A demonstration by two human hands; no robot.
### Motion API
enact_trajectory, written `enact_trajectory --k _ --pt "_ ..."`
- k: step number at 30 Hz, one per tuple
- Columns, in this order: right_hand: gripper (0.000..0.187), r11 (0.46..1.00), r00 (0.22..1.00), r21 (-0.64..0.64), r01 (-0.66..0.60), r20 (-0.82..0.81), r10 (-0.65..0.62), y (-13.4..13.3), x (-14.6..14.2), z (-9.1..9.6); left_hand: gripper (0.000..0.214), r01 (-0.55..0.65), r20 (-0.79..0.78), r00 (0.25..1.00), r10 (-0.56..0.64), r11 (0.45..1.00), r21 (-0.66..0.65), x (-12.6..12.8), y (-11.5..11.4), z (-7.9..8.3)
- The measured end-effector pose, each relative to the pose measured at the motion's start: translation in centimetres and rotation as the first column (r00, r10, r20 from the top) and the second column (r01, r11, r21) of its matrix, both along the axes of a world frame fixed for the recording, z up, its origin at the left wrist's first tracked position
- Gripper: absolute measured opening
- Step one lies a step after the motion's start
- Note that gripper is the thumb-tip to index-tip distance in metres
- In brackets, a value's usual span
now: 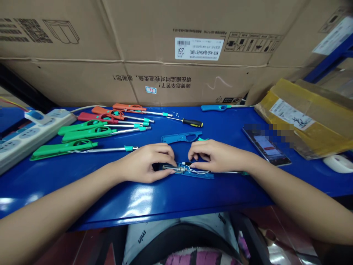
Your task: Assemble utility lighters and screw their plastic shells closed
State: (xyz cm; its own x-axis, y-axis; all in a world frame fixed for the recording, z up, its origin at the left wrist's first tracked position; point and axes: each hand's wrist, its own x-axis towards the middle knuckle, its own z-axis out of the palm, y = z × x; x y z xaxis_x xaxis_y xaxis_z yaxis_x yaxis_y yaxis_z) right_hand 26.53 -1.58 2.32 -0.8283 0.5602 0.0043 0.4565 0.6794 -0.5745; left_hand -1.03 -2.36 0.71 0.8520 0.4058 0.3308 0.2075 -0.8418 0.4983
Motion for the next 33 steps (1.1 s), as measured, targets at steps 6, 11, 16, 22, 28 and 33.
enact_trajectory --k 6,11,16,22,28,33 --pt "0.011 0.999 1.0 0.029 -0.019 0.019 0.019 0.19 -0.03 -0.15 0.02 0.009 -0.013 1.0 -0.008 0.999 0.032 -0.27 0.14 -0.06" --pt "0.013 0.995 0.999 0.093 -0.04 -0.007 0.041 0.17 0.05 -0.25 0.018 -0.015 -0.024 1.0 0.016 1.0 0.026 -0.32 0.22 -0.11" --pt "0.015 0.984 0.999 0.175 -0.036 -0.003 0.037 0.17 0.14 -0.42 0.01 -0.097 0.035 0.994 0.1 0.993 -0.074 0.09 0.16 -0.19" --pt "0.015 0.97 0.999 0.242 -0.035 0.029 0.028 0.23 0.25 -0.52 0.008 -0.142 0.062 0.986 0.152 0.98 -0.14 0.33 0.2 -0.3" --pt "0.016 0.966 1.0 0.258 -0.016 0.027 0.009 0.18 0.15 -0.63 0.008 -0.142 0.111 0.982 0.156 0.983 -0.118 0.43 0.03 -0.16" --pt "0.015 0.964 0.999 0.266 -0.014 0.047 0.002 0.14 0.16 -0.56 0.007 -0.126 0.133 0.982 0.131 0.991 -0.048 0.43 0.08 -0.2"
